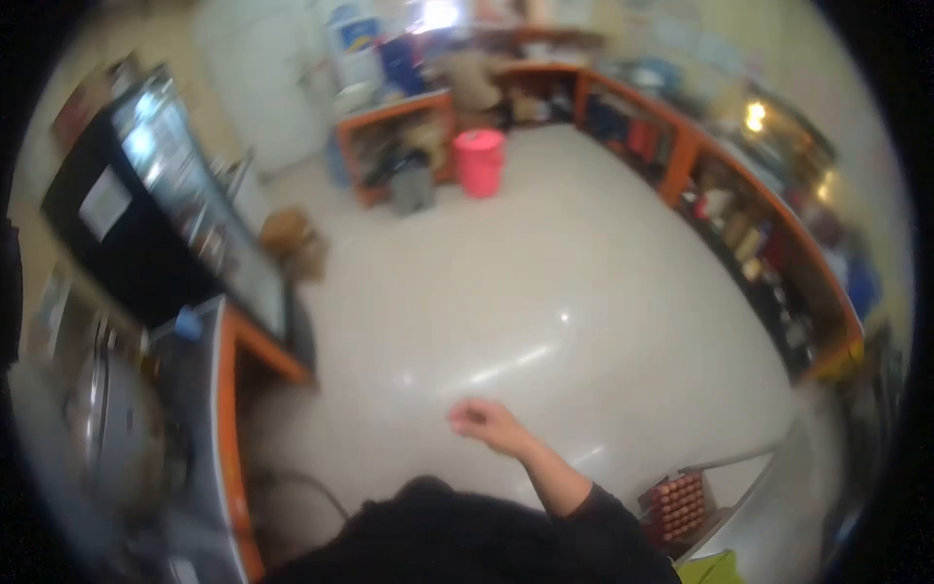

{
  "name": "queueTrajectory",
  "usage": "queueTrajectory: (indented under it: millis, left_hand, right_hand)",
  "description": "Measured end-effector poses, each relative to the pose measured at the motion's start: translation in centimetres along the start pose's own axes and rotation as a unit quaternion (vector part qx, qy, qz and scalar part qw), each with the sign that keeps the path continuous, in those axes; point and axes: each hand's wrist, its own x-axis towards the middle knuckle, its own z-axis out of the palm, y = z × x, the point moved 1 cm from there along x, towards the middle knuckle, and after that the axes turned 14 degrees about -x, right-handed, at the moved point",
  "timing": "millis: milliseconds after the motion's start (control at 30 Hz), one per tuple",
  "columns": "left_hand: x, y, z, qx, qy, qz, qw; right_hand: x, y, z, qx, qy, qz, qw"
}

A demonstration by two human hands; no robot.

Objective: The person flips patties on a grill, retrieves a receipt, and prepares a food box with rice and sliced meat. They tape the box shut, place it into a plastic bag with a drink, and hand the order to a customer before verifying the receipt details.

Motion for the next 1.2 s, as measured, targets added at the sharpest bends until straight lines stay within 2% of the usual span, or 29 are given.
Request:
queueTrajectory:
  millis: [100, 167, 200, 267, 367, 433, 467, 500, 533, 567, 600, 633, 667, 733, 767, 800, 867, 933, 967, 1000, 1033, 1067, 1100, 1133, 1167, 1200]
  left_hand:
    - [5.5, 6.9, -9.4, -0.005, -0.008, -0.028, 1.000]
    - [9.9, 10.9, -14.9, 0.004, -0.012, -0.028, 1.000]
    - [10.9, 13.0, -16.9, 0.011, -0.011, -0.028, 0.999]
    - [14.3, 17.5, -21.1, 0.024, -0.014, -0.020, 0.999]
    - [20.8, 27.3, -28.4, 0.063, -0.011, 0.041, 0.997]
    - [27.9, 37.2, -33.3, 0.097, -0.005, 0.102, 0.990]
    - [31.6, 43.1, -35.8, 0.108, -0.003, 0.128, 0.986]
    - [36.0, 49.7, -37.9, 0.061, -0.005, 0.075, 0.995]
    - [38.4, 55.7, -39.8, 0.087, 0.109, 0.237, 0.961]
    - [40.6, 61.6, -41.1, 0.162, 0.145, 0.419, 0.881]
    - [38.3, 67.2, -42.8, 0.105, 0.189, 0.514, 0.830]
    - [36.1, 73.6, -43.8, 0.011, 0.117, 0.443, 0.889]
    - [33.5, 80.0, -44.7, -0.084, 0.042, 0.365, 0.926]
    - [31.9, 89.0, -45.5, -0.111, -0.002, 0.360, 0.926]
    - [31.8, 92.0, -45.4, -0.127, -0.025, 0.353, 0.927]
    - [32.5, 94.3, -45.2, -0.121, -0.017, 0.363, 0.924]
    - [34.4, 96.8, -45.8, -0.100, 0.012, 0.384, 0.918]
    - [37.0, 96.4, -46.6, -0.131, -0.059, 0.269, 0.952]
    - [40.4, 94.6, -46.6, -0.120, -0.073, 0.266, 0.954]
    - [40.7, 93.1, -47.1, -0.124, -0.052, 0.248, 0.959]
    - [41.0, 91.5, -47.6, -0.129, -0.031, 0.229, 0.964]
    - [41.3, 90.0, -48.2, -0.135, -0.011, 0.210, 0.968]
    - [43.6, 87.9, -47.8, 0.259, 0.040, 0.317, 0.912]
    - [41.9, 88.5, -48.0, 0.265, 0.023, 0.188, 0.946]
    - [41.5, 89.0, -48.8, 0.234, -0.005, 0.110, 0.966]
    - [41.9, 90.3, -49.8, 0.173, -0.020, 0.058, 0.983]
  right_hand:
    - [1.5, -2.3, -8.3, 0.059, -0.087, -0.062, 0.993]
    - [3.2, -5.3, -13.7, 0.035, -0.264, -0.239, 0.934]
    - [2.0, -8.2, -16.3, -0.011, -0.320, -0.296, 0.900]
    - [2.7, -13.9, -19.3, -0.079, -0.348, -0.370, 0.858]
    - [6.3, -18.1, -24.5, -0.149, -0.417, -0.289, 0.849]
    - [7.1, -14.7, -28.7, -0.127, -0.412, -0.320, 0.843]
    - [8.7, -15.2, -30.4, -0.092, -0.390, -0.351, 0.846]
    - [10.2, -15.6, -32.0, -0.059, -0.367, -0.382, 0.846]
    - [11.3, -13.5, -33.6, 0.088, -0.267, -0.430, 0.858]
    - [12.1, -8.8, -34.5, 0.230, -0.156, -0.466, 0.840]
    - [13.1, -6.7, -35.3, 0.364, -0.037, -0.449, 0.815]
    - [14.1, -4.5, -36.2, 0.463, 0.096, -0.435, 0.766]
    - [15.8, -2.9, -38.3, 0.507, 0.151, -0.359, 0.769]
    - [19.2, 2.6, -42.4, 0.574, 0.289, -0.177, 0.745]
    - [20.9, 0.8, -44.9, 0.575, 0.303, -0.068, 0.757]
    - [23.3, 1.1, -48.2, 0.554, 0.243, -0.075, 0.793]
    - [27.4, 2.3, -57.0, 0.499, 0.259, -0.005, 0.827]
    - [31.3, -3.4, -66.1, 0.412, 0.294, 0.054, 0.861]
    - [31.9, -3.6, -72.0, 0.340, 0.282, -0.035, 0.897]
    - [33.2, -6.4, -76.9, 0.261, 0.266, -0.117, 0.921]
    - [33.5, -9.9, -80.9, 0.196, 0.305, -0.186, 0.913]
    - [34.4, -14.6, -80.9, 0.196, 0.302, -0.357, 0.862]
    - [35.3, -19.2, -80.8, 0.201, 0.259, -0.523, 0.787]
    - [38.3, -23.3, -84.3, 0.219, -0.112, -0.730, 0.638]
    - [39.8, -25.8, -88.7, 0.127, -0.251, -0.674, 0.683]
    - [41.3, -26.6, -92.4, 0.033, -0.381, -0.602, 0.701]
